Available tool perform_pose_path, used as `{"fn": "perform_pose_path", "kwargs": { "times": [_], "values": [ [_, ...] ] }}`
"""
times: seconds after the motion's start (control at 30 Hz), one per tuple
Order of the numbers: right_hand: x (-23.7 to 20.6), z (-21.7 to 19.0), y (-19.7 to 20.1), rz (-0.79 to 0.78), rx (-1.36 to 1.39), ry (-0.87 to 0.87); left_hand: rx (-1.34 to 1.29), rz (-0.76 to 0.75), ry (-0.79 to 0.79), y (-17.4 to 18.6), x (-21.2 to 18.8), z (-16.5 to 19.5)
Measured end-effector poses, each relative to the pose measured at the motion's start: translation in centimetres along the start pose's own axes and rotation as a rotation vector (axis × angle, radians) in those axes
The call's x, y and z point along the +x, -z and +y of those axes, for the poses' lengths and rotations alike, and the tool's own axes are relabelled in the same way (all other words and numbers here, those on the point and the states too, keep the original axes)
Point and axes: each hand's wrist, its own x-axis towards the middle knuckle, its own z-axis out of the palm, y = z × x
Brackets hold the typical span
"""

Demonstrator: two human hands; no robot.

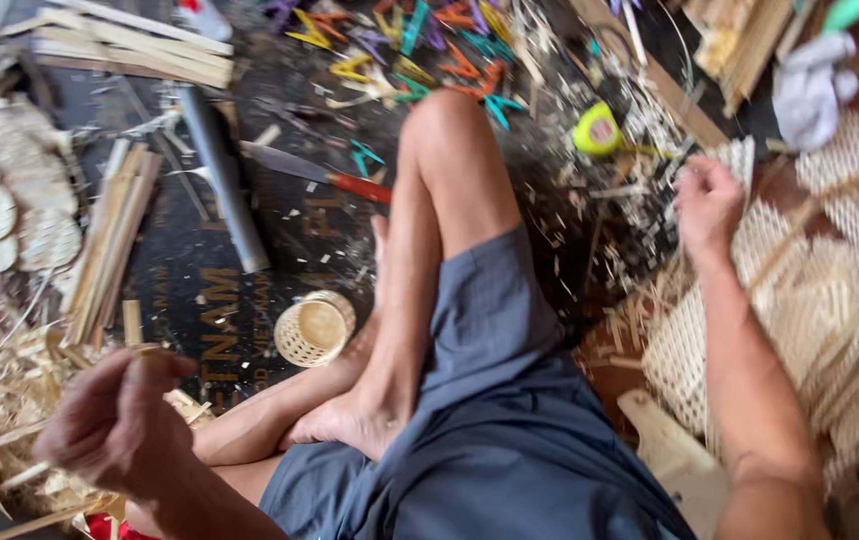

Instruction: The person sits on the floor assembling small woven bamboo baskets. They bend and fit thin bamboo strips around the basket rims, press the strips into place, and apply glue from a squeeze bottle to secure the rim of a basket.

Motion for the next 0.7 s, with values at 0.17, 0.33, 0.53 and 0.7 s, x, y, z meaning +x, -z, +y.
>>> {"fn": "perform_pose_path", "kwargs": {
  "times": [0.17,0.33,0.53,0.7],
  "values": [
    [-5.9,3.3,8.8,0.056,0.175,-0.289,-0.120,-0.086,-0.008,-2.9,2.4,-0.4],
    [-19.8,2.1,7.3,-0.121,-0.404,-0.265,-0.233,-0.285,-0.012,-6.7,3.6,-0.8],
    [-27.7,-0.9,-0.2,-0.543,-0.505,0.169,-0.154,-0.303,0.060,-7.0,3.8,-0.2],
    [-12.8,-0.8,1.0,-0.587,-0.623,-0.150,-0.123,-0.282,0.017,-6.6,3.8,-1.2]
  ]
}}
